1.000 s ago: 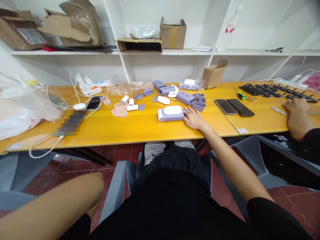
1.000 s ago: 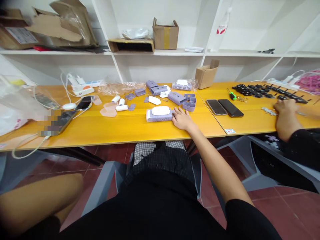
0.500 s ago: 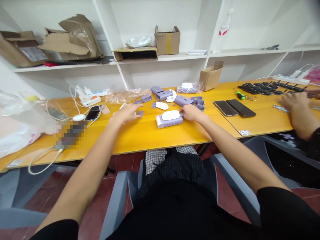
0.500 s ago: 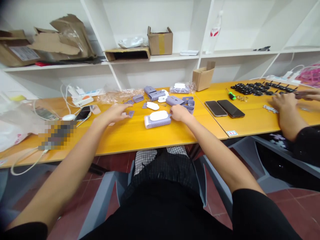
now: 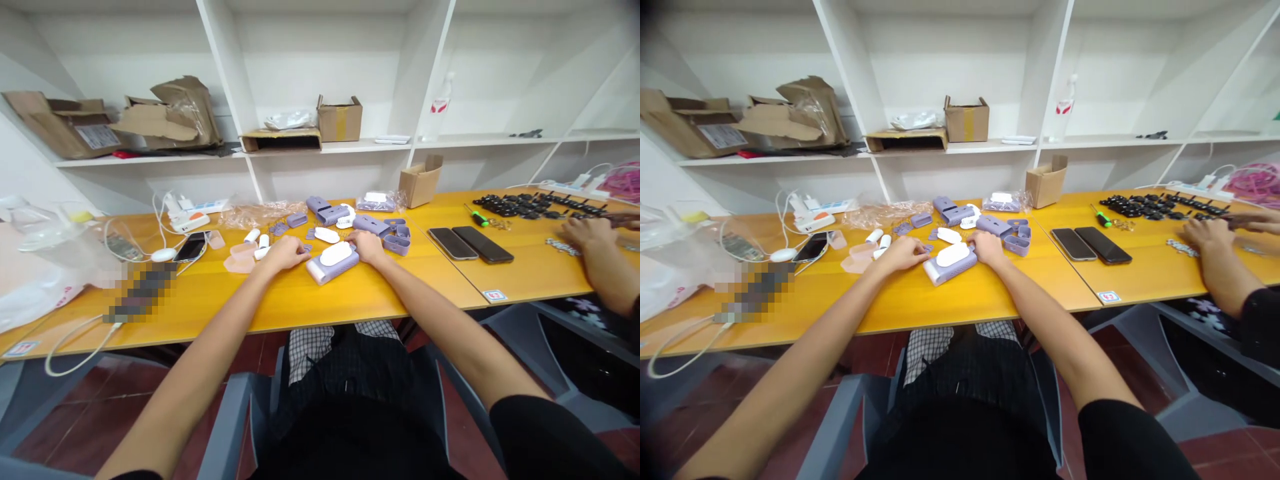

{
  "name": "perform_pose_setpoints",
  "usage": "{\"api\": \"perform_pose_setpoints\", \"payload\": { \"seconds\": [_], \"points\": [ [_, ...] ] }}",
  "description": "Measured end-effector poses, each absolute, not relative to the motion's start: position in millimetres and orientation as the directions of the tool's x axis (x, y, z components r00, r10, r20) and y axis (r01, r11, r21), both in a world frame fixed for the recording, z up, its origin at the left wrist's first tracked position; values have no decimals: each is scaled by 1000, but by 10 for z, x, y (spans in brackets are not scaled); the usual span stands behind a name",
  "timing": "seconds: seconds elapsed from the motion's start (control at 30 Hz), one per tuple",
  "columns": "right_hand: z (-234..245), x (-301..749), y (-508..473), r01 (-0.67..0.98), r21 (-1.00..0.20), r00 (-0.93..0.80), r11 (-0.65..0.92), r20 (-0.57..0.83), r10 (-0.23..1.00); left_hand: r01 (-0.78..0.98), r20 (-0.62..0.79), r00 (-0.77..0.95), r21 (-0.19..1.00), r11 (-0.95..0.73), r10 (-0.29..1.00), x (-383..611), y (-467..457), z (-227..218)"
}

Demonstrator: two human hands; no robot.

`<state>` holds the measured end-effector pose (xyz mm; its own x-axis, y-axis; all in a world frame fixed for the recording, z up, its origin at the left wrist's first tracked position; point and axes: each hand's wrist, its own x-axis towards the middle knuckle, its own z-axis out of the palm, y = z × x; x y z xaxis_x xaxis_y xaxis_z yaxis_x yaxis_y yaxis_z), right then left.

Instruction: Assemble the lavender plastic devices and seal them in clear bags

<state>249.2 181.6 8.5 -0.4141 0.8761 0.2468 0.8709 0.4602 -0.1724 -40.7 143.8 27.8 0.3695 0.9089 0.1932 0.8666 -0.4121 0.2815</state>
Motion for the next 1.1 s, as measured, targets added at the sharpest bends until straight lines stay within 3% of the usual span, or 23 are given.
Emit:
{"api": "perform_pose_setpoints", "payload": {
  "seconds": [0.07,0.2,0.4,0.6,0.73,0.97,1.1],
  "points": [
    [-2,2518,1714,881,-209,-354,424,303,885,873,167,380,260,-413,910,-253,1547,303],
    [-123,2640,1669,705,-573,-135,418,471,872,793,215,467,326,-514,858,-7,1626,250],
    [-70,2817,1774,577,-721,88,383,522,849,616,302,574,454,-644,761,-73,1522,108],
    [-3,2786,1785,154,-908,296,390,419,858,624,301,610,388,-678,734,21,1517,44],
    [38,2779,1805,-154,-942,376,300,225,899,656,289,592,370,-658,752,65,1531,23],
    [101,2841,1801,-270,-925,380,267,153,912,609,382,544,432,-665,747,83,1488,49],
    [138,2786,1719,-376,-890,240,257,174,955,521,505,318,614,-593,803,143,1526,40]
  ]
}}
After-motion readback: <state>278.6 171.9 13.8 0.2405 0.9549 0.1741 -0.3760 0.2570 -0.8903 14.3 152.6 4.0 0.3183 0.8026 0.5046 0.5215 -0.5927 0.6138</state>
